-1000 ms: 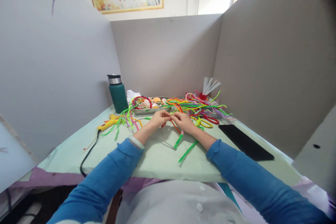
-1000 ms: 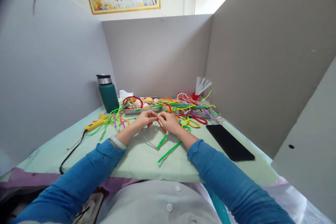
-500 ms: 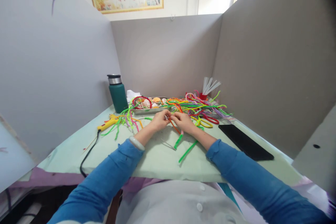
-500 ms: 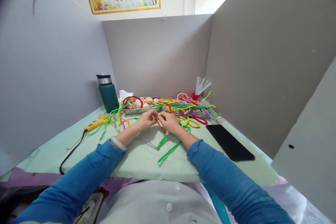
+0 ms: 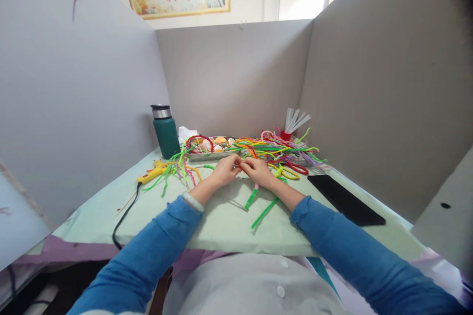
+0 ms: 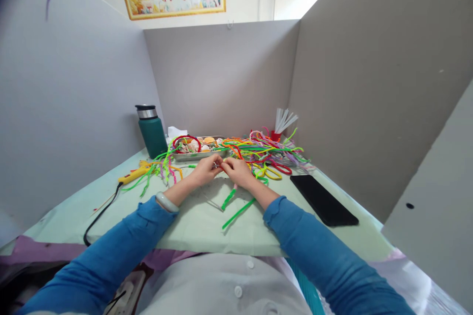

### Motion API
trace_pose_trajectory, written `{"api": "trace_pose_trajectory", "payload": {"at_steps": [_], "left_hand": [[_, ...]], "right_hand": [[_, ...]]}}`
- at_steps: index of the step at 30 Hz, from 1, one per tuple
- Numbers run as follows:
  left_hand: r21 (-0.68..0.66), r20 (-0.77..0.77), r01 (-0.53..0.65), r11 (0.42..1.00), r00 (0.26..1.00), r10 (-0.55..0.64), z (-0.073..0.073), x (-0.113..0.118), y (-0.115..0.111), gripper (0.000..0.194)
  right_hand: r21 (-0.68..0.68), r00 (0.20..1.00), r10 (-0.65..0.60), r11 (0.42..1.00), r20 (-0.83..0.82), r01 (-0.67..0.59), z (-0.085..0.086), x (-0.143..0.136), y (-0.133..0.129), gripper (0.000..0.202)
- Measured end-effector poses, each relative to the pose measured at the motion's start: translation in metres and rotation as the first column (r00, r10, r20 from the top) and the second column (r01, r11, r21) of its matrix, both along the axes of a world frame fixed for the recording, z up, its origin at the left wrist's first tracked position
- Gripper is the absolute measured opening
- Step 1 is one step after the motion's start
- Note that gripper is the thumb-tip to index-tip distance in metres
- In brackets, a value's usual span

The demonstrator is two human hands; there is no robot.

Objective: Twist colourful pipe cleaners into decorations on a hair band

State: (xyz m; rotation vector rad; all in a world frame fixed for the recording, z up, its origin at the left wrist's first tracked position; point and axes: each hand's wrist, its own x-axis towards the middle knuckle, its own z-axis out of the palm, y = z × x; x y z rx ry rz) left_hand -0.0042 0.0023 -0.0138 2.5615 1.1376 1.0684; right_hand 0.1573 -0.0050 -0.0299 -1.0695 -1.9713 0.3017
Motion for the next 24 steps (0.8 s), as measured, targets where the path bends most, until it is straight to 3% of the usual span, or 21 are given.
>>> {"api": "trace_pose_trajectory", "payload": {"at_steps": [24], "left_hand": [[0.002,-0.062,-0.007,1.000,0.998,0.007,-0.004,-0.001,0.003,0.015]], "right_hand": [[0.008,1.000,0.014,1.000,0.011,-0.014,-0.006,0.003,0.010,0.026]]}}
